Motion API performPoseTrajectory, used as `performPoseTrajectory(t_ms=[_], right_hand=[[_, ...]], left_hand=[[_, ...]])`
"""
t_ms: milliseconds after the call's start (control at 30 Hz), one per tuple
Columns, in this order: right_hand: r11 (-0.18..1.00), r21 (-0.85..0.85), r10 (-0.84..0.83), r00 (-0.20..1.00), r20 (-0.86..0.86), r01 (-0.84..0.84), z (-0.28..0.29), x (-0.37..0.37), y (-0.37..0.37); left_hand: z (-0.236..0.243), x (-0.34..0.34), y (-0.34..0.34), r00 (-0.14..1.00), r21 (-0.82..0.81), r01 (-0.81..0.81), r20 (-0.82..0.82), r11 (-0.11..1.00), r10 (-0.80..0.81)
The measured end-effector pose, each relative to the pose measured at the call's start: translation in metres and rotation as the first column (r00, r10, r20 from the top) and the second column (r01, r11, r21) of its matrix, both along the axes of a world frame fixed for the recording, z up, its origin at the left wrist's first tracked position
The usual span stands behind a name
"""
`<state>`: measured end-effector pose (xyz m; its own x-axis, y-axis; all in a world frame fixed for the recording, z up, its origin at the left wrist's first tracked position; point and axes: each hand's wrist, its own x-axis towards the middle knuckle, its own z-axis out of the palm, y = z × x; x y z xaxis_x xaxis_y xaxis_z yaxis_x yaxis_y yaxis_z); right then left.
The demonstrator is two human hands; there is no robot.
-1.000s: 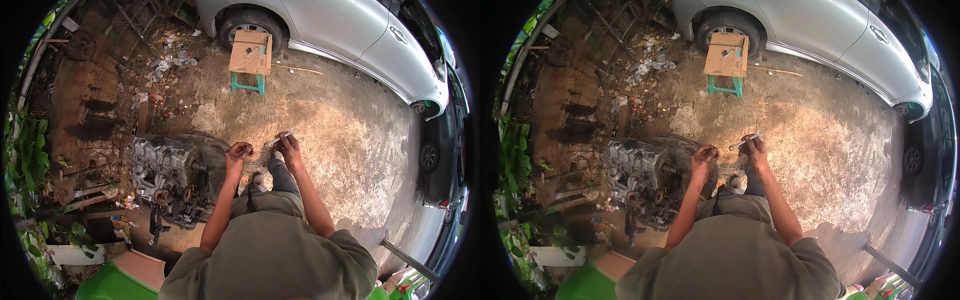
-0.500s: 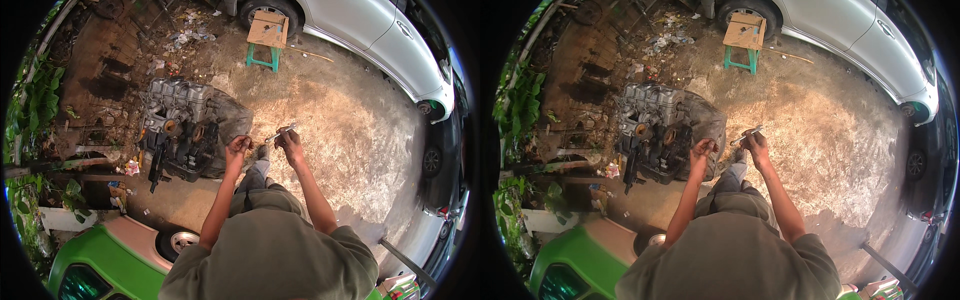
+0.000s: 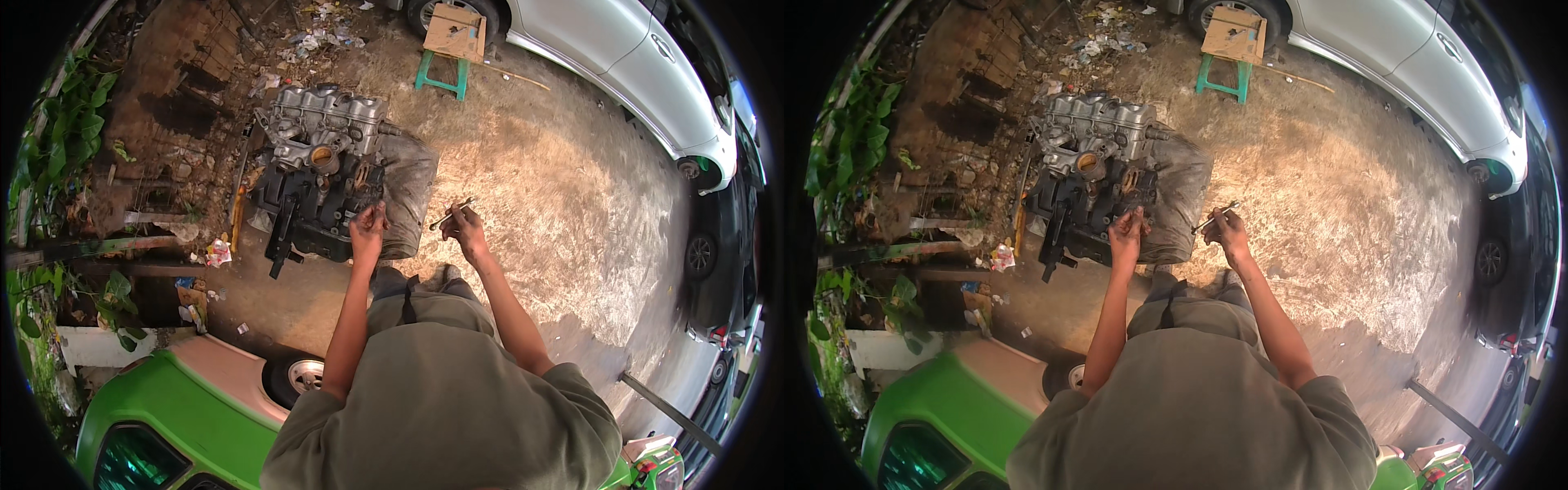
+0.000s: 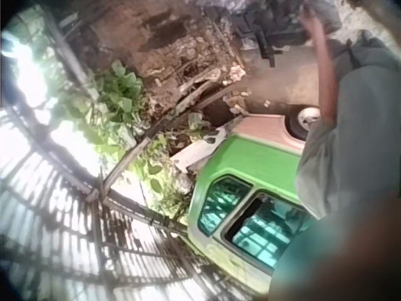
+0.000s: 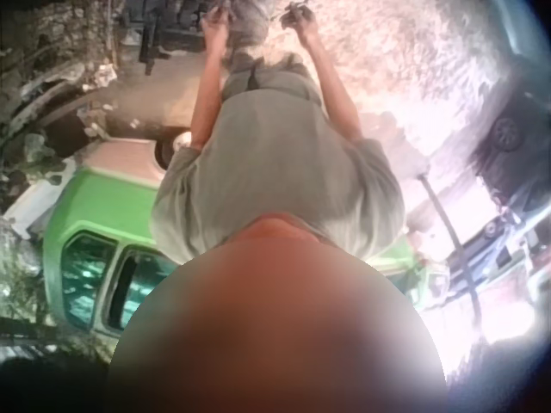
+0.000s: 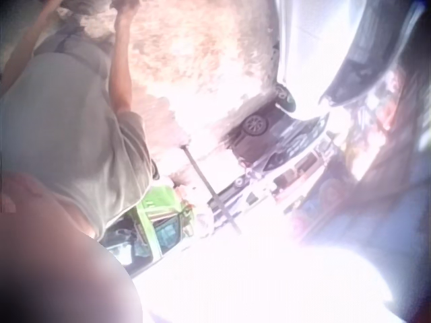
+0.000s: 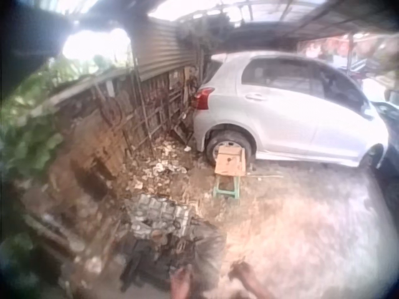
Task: The person uses a wrench to loosen and tighten bolts on a car engine block resting on a stand. They repeatedly adjust the tool and reposition their hands to work on different bolt locations on the engine.
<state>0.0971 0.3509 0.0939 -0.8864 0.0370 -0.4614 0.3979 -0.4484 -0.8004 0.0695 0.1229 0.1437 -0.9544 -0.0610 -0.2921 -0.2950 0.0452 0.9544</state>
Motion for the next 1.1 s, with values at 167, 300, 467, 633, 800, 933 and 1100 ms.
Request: performPoseTrajectory(t_ms=[167, 300, 467, 633, 800, 933, 1100], right_hand=[[1.000, 0.013, -0.028, 0.998, 0.057, 0.027, -0.033, -0.006, -0.059], [0.991, 0.131, -0.054, 0.986, 0.155, 0.034, -0.070, -0.016, -0.105], [0.955, 0.296, -0.085, 0.983, 0.162, 0.034, -0.112, -0.026, -0.147], [0.811, 0.584, -0.144, 0.973, 0.179, 0.013, -0.140, -0.036, -0.162], [0.939, 0.314, -0.191, 0.974, 0.124, 0.144, -0.132, -0.033, -0.167], [0.921, 0.354, -0.202, 0.977, 0.074, 0.163, -0.120, -0.037, -0.168], [0.914, 0.364, -0.192, 0.981, -0.007, 0.181, -0.118, -0.027, -0.177]], left_hand=[[0.000, -0.031, -0.082, 0.990, -0.016, 0.023, -0.140, 1.000, -0.025], [-0.014, -0.047, -0.125, 0.981, -0.143, 0.176, -0.053, 0.974, -0.185], [-0.036, -0.060, -0.148, 0.830, -0.592, 0.381, -0.120, 0.711, -0.545], [-0.058, -0.063, -0.157, 0.752, -0.702, 0.357, -0.176, 0.617, -0.635], [-0.070, -0.063, -0.153, 0.715, -0.740, 0.369, -0.160, 0.562, -0.680], [-0.074, -0.063, -0.148, 0.738, -0.792, 0.302, -0.159, 0.531, -0.656], [-0.080, -0.054, -0.149, 0.715, -0.861, 0.250, -0.145, 0.444, -0.684]])
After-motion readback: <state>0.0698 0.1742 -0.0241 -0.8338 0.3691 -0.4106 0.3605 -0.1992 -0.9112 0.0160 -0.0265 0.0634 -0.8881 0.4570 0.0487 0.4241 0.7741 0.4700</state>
